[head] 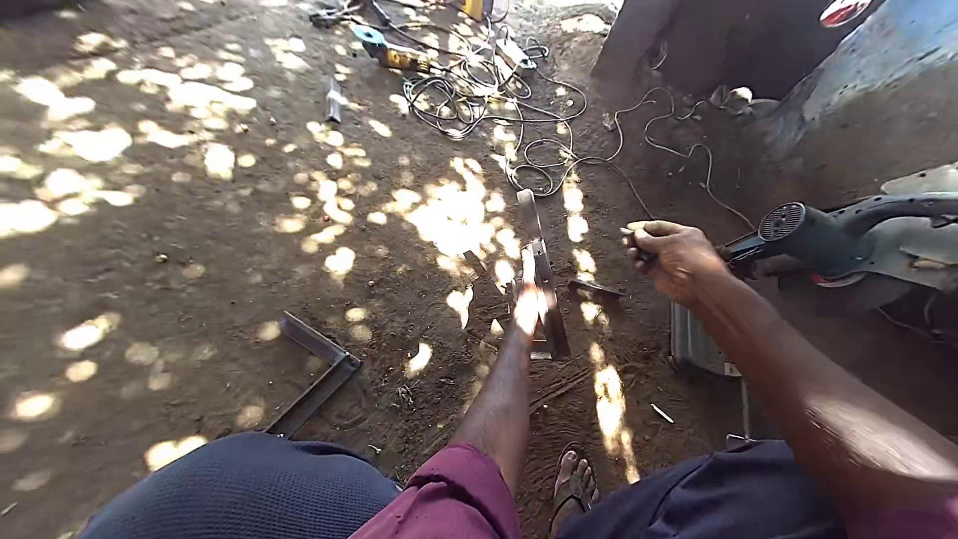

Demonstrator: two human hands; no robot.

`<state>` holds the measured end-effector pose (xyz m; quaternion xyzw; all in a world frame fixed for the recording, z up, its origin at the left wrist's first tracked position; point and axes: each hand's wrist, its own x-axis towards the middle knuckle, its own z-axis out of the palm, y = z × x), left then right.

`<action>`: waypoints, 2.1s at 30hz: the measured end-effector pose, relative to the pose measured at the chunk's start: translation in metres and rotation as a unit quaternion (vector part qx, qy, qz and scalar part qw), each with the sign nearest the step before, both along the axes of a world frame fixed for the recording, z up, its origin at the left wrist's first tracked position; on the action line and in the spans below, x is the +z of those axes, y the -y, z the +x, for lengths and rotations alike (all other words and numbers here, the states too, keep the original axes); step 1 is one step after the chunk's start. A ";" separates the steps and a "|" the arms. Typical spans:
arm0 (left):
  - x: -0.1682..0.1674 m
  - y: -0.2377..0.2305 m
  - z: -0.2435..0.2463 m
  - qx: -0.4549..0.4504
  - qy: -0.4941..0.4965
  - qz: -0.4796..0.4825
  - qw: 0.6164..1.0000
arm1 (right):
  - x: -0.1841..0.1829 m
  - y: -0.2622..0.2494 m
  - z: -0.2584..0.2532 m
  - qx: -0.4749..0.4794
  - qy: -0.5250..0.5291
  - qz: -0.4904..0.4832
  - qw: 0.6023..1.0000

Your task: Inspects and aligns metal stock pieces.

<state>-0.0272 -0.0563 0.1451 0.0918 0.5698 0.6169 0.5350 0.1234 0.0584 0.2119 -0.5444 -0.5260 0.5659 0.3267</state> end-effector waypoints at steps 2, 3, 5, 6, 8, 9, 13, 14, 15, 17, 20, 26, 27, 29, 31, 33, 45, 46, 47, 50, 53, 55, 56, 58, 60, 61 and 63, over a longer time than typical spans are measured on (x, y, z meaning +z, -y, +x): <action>-0.066 -0.029 0.007 0.015 0.008 0.024 1.000 | -0.035 -0.018 -0.019 -0.006 0.003 -0.019 1.000; -0.112 -0.044 0.012 0.030 -0.032 0.067 0.997 | -0.055 -0.023 -0.027 -0.009 -0.003 -0.029 1.000; -0.150 -0.055 0.012 0.010 -0.010 0.106 0.994 | -0.092 -0.026 -0.041 -0.021 -0.017 -0.040 0.999; -0.155 -0.055 0.011 -0.001 -0.004 0.120 0.993 | -0.108 -0.024 -0.047 -0.034 -0.024 -0.041 0.998; -0.141 -0.044 0.011 0.003 -0.023 0.142 0.990 | -0.131 -0.023 -0.053 -0.051 -0.019 -0.056 0.997; -0.114 -0.032 0.011 -0.002 -0.019 0.115 0.993 | -0.137 -0.023 -0.055 -0.052 -0.014 -0.065 0.996; -0.020 -0.001 0.009 -0.009 -0.022 0.015 1.000 | -0.139 -0.023 -0.058 -0.037 -0.007 -0.078 0.996; -0.020 0.002 0.009 -0.012 -0.038 0.028 0.999 | -0.140 -0.023 -0.059 -0.031 -0.021 -0.085 0.996; -0.023 0.005 0.008 -0.024 -0.055 0.044 0.997 | -0.140 -0.022 -0.061 -0.026 -0.034 -0.091 0.995; -0.026 0.003 0.011 -0.026 -0.080 0.035 0.996 | -0.142 -0.021 -0.062 -0.025 -0.048 -0.090 0.994; -0.072 -0.020 0.012 -0.032 -0.019 0.033 0.999 | -0.148 -0.022 -0.062 -0.040 -0.061 -0.076 0.994; -0.116 -0.035 0.025 -0.042 -0.018 0.089 0.995 | -0.154 -0.027 -0.056 -0.066 -0.086 -0.063 0.992; -0.074 -0.028 0.024 -0.050 0.009 0.007 0.999 | -0.154 -0.027 -0.054 -0.059 -0.084 -0.060 0.993; -0.052 -0.022 0.025 -0.059 0.032 -0.008 0.998 | -0.153 -0.028 -0.047 -0.035 -0.076 -0.057 0.995; -0.119 -0.033 0.032 -0.062 -0.038 0.133 0.988 | -0.153 -0.030 -0.042 -0.029 -0.079 -0.062 0.995; -0.157 -0.047 0.036 -0.069 -0.049 0.177 0.981 | -0.154 -0.030 -0.039 -0.025 -0.077 -0.058 0.995; -0.168 -0.055 0.043 -0.115 -0.028 0.179 0.977 | -0.150 -0.036 -0.020 0.007 -0.054 -0.068 0.996; -0.167 -0.056 0.045 -0.101 -0.017 0.182 0.978 | -0.150 -0.038 -0.018 0.015 -0.048 -0.074 0.996; -0.166 -0.056 0.046 -0.093 -0.012 0.194 0.976 | -0.150 -0.040 -0.016 0.021 -0.048 -0.081 0.995; -0.152 -0.047 0.038 -0.139 -0.025 0.184 0.973 | -0.150 -0.041 -0.010 0.042 -0.082 -0.107 0.990; -0.077 -0.043 0.031 -0.120 0.032 0.020 0.992 | -0.146 -0.040 -0.005 0.078 -0.105 -0.127 0.983; -0.129 -0.051 0.026 -0.141 0.005 0.173 0.975 | -0.142 -0.039 -0.006 0.092 -0.096 -0.127 0.983; -0.157 -0.058 0.025 -0.138 -0.002 0.238 0.961 | -0.140 -0.037 -0.008 0.095 -0.090 -0.125 0.984; -0.175 -0.068 0.023 -0.114 0.020 0.260 0.959 | -0.137 -0.035 -0.011 0.098 -0.074 -0.112 0.986; -0.165 -0.076 0.017 -0.083 0.042 0.240 0.966 | -0.140 -0.037 -0.011 0.106 -0.066 -0.106 0.987; -0.155 -0.077 0.013 -0.068 0.029 0.238 0.968 | -0.144 -0.039 -0.009 0.109 -0.068 -0.100 0.987; -0.140 -0.074 0.005 -0.065 -0.038 0.273 0.959 | -0.154 -0.042 -0.005 0.117 -0.080 -0.087 0.986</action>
